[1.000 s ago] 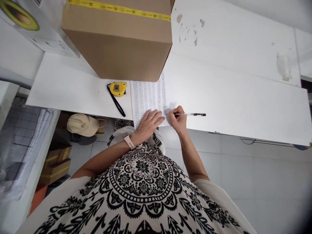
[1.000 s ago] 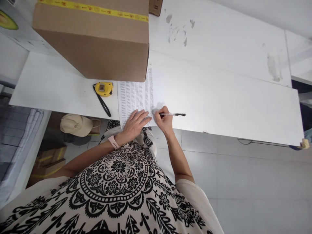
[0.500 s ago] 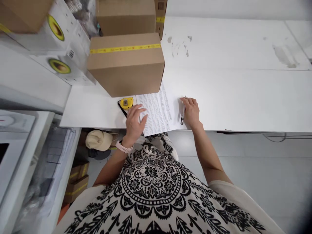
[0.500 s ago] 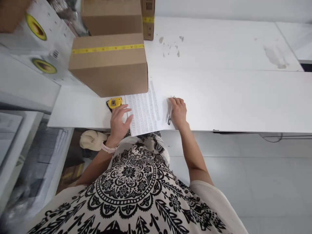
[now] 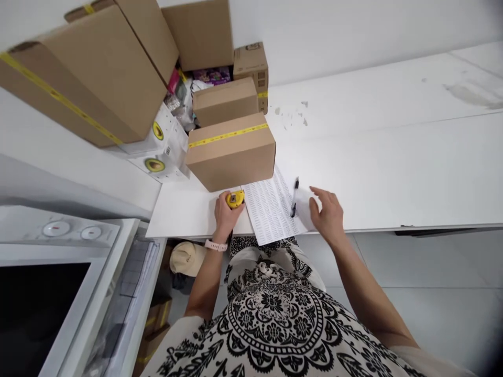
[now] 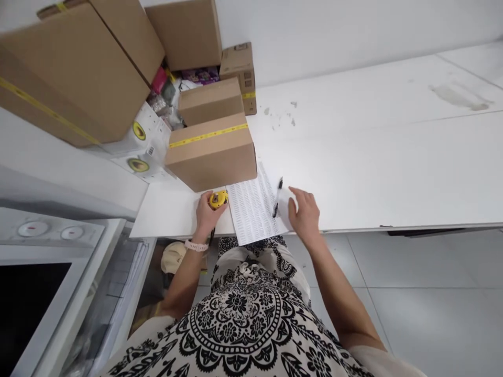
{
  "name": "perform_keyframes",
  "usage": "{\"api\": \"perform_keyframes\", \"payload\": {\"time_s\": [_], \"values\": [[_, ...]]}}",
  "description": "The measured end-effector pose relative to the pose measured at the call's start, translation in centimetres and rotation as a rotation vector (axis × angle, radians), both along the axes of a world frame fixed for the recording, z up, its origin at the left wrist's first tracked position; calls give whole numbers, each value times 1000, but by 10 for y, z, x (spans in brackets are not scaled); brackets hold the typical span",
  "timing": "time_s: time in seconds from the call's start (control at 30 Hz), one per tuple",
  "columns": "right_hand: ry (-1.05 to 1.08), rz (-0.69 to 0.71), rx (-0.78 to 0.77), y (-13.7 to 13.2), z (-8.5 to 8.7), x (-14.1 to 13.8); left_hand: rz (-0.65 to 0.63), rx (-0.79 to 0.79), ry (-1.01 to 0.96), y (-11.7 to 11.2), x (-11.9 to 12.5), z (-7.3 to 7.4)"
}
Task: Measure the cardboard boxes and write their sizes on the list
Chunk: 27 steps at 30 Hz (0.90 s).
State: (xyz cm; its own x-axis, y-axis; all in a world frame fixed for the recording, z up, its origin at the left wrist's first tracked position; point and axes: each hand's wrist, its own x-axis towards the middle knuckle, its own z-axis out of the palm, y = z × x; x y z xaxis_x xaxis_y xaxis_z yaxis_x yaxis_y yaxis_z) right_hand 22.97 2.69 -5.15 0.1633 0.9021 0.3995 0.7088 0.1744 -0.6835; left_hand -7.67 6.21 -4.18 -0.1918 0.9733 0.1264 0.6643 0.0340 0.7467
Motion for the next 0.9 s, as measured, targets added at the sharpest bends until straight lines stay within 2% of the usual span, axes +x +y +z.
{"api": "perform_keyframes", "payload": {"time_s": [0.1,0.17,0.2,0.27,0.43,0.57,0.63,0.73,0.83,0.9], "values": [[325,284,-155,-15,26,-35,-264,-44,-270,-21,10,18],[459,473,-255,-20,42,-55,-426,-86,-357,-34,16,33],[496,532,-281,-21,48,-62,-473,-107,-384,-39,18,39],[538,566,-289,-21,56,-73,-505,-148,-433,-46,19,49],[601,542,-292,-14,61,-78,-492,-180,-469,-49,10,53],[643,617,-278,0,69,-57,-460,-140,-395,-43,-7,54],[671,597,-243,11,75,-36,-362,-75,-329,-37,-25,58],[713,445,-122,35,78,2,-195,25,-254,-24,-63,66],[725,313,-32,65,67,30,-79,59,-276,-9,-106,71],[719,287,-36,86,54,35,-33,42,-300,1,-129,73]]}}
